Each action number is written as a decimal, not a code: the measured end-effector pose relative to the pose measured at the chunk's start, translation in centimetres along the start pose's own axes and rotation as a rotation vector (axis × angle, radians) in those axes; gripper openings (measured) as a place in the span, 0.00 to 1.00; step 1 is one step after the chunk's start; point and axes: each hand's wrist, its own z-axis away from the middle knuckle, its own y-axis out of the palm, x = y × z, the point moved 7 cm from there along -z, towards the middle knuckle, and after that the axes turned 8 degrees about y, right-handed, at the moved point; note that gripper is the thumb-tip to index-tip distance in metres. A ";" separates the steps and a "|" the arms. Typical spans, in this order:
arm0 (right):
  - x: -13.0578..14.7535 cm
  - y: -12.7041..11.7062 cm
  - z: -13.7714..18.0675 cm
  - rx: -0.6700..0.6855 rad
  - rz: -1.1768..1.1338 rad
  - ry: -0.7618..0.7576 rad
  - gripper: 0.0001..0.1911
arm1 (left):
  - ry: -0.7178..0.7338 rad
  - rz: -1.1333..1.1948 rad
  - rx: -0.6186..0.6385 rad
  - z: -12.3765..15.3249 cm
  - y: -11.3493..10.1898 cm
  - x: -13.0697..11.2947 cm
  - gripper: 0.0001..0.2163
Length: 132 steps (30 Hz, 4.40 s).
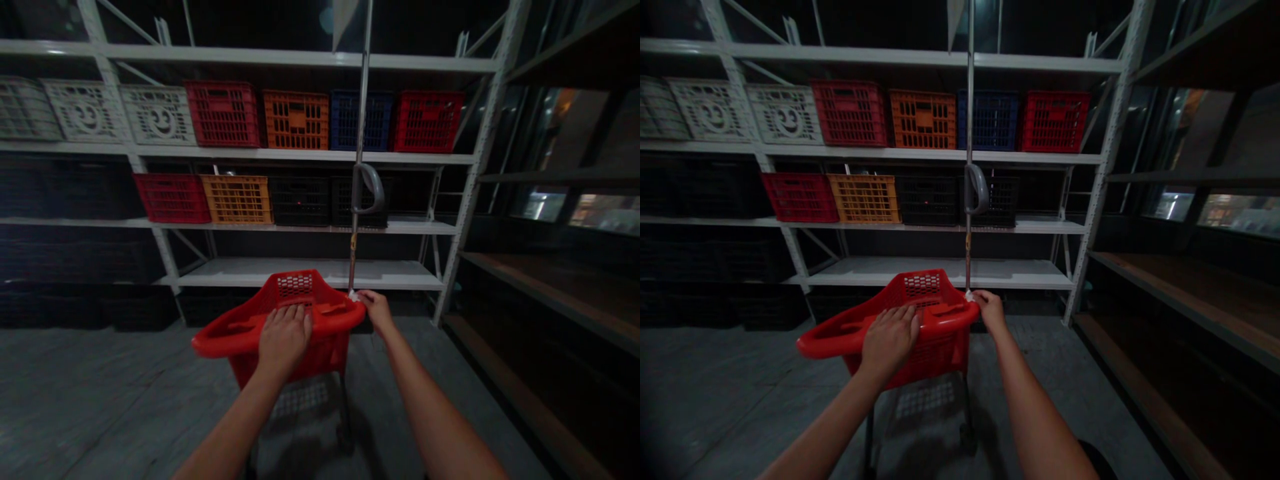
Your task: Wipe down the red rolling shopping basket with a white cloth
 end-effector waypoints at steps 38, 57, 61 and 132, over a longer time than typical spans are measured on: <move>-0.2 3.7 12.0 -0.258 -0.629 0.002 0.11 | 0.020 0.169 0.054 -0.2 -1.0 -7.0 0.24; 4.1 4.9 12.8 -0.108 -0.077 -0.373 0.12 | 0.128 0.084 -0.063 4.5 -3.2 -2.0 0.16; 5.2 4.9 13.6 -0.099 0.016 -0.465 0.13 | 0.140 0.091 -0.069 4.5 -3.2 -1.9 0.17; 5.7 10.5 6.9 0.563 0.000 -0.227 0.09 | 0.053 -0.135 0.034 2.5 -0.6 1.4 0.21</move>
